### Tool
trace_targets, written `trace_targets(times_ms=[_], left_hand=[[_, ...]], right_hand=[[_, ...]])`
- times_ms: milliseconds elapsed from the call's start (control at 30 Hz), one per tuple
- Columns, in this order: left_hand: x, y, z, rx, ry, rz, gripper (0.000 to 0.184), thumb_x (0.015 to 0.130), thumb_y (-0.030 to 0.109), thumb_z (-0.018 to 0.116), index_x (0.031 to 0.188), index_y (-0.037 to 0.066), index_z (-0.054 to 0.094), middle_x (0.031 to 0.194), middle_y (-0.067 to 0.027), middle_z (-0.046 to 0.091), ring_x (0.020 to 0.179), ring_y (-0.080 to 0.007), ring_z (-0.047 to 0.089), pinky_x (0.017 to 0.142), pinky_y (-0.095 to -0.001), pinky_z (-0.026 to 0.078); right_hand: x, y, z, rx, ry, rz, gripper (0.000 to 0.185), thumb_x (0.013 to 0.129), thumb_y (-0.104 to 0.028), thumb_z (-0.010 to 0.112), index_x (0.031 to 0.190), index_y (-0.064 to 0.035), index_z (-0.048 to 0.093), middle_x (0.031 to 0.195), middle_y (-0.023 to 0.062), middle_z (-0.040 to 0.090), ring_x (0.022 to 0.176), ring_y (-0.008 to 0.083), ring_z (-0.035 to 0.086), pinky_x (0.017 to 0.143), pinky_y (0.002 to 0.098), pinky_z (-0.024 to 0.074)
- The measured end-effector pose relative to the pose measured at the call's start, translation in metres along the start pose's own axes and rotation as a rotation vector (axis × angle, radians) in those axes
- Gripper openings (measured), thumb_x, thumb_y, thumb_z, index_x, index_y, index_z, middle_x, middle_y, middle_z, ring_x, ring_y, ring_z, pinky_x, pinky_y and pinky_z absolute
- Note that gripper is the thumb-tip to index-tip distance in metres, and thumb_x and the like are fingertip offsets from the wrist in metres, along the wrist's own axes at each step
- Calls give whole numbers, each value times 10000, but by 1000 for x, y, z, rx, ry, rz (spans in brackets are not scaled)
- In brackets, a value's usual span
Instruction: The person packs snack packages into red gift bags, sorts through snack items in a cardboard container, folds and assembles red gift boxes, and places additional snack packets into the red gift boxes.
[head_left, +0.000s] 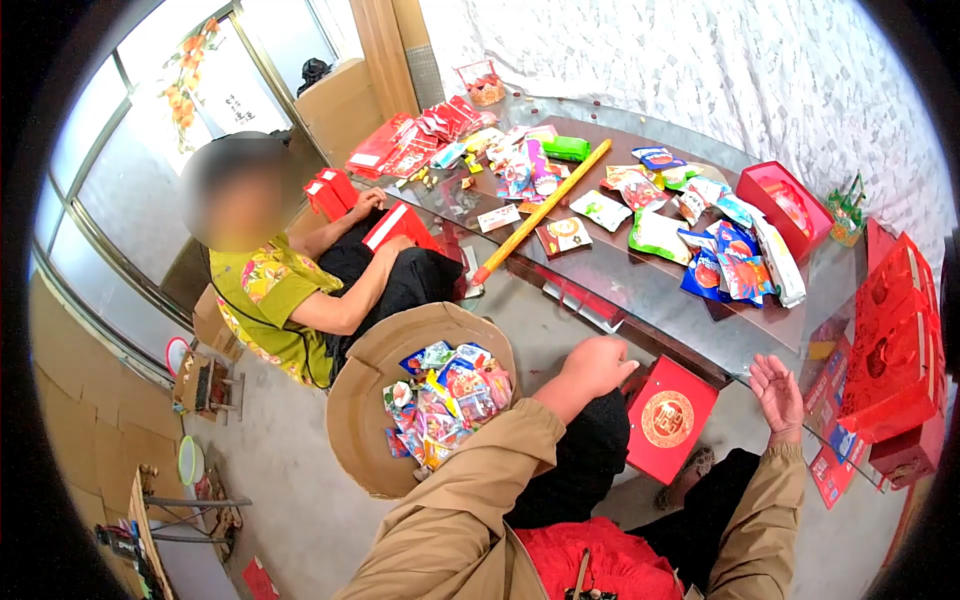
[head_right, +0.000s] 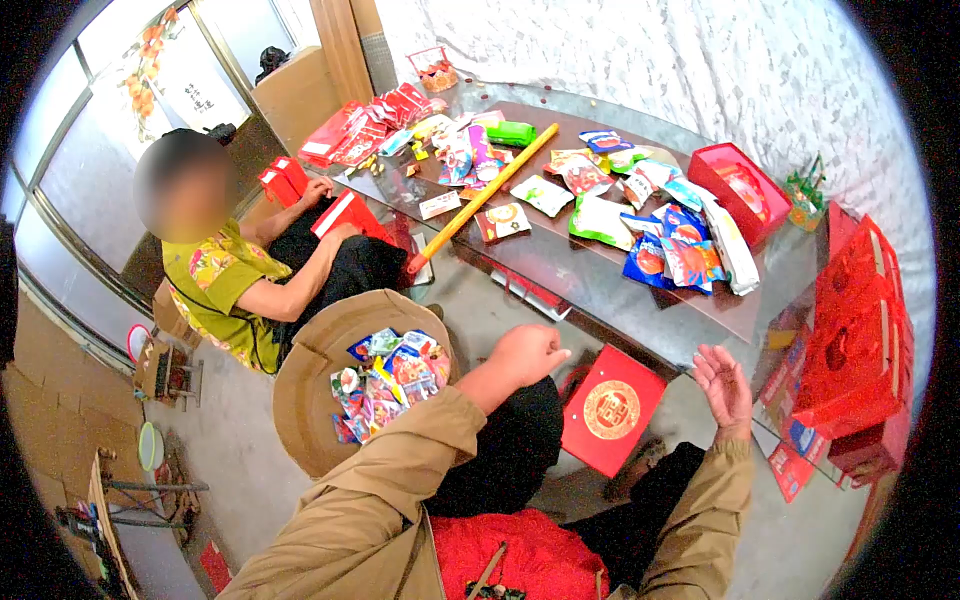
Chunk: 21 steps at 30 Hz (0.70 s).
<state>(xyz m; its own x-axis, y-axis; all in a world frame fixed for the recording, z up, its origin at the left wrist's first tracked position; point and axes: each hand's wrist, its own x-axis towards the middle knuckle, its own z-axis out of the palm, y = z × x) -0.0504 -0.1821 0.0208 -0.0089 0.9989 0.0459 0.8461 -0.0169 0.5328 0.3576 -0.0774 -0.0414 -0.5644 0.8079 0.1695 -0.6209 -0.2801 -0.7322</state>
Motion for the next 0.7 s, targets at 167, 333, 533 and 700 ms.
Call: trace_targets(times_ms=[167, 333, 533, 700], left_hand=[[0, 0, -1, 0, -1, -7, 341, 847, 390, 681, 854, 48, 689, 853, -169, 693, 835, -361, 662, 750, -472, 525], [2, -6, 5, 20, -6, 15, 343, 842, 394, 684, 860, 51, 691, 860, -175, 690, 840, -364, 659, 754, -475, 524], [6, -6, 11, 9, 3, 24, 341, 835, 396, 689, 848, 55, 685, 850, -173, 683, 835, -369, 653, 748, -476, 521], [10, -7, 16, 13, -32, 37, 345, 833, 399, 689, 855, 54, 683, 851, -176, 683, 829, -373, 650, 740, -475, 518]], right_hand=[[6, -7, 32, -279, -84, 172, 582, 915, -406, 655, 1263, 56, 592, 1342, 226, 574, 1280, 334, 530, 1107, 440, 390], [23, -10, 46, -633, -225, 446, 562, 896, -386, 693, 1263, 33, 621, 1298, 155, 628, 1251, 241, 551, 1100, 365, 378], [34, -13, 67, -1044, -331, 618, 568, 908, -267, 698, 1390, -23, 524, 1434, 118, 528, 1309, 207, 480, 1111, 333, 351], [38, 6, 48, -1254, -399, 613, 740, 897, -334, 707, 1494, -53, 372, 1507, 145, 441, 1370, 245, 421, 1122, 354, 344]])
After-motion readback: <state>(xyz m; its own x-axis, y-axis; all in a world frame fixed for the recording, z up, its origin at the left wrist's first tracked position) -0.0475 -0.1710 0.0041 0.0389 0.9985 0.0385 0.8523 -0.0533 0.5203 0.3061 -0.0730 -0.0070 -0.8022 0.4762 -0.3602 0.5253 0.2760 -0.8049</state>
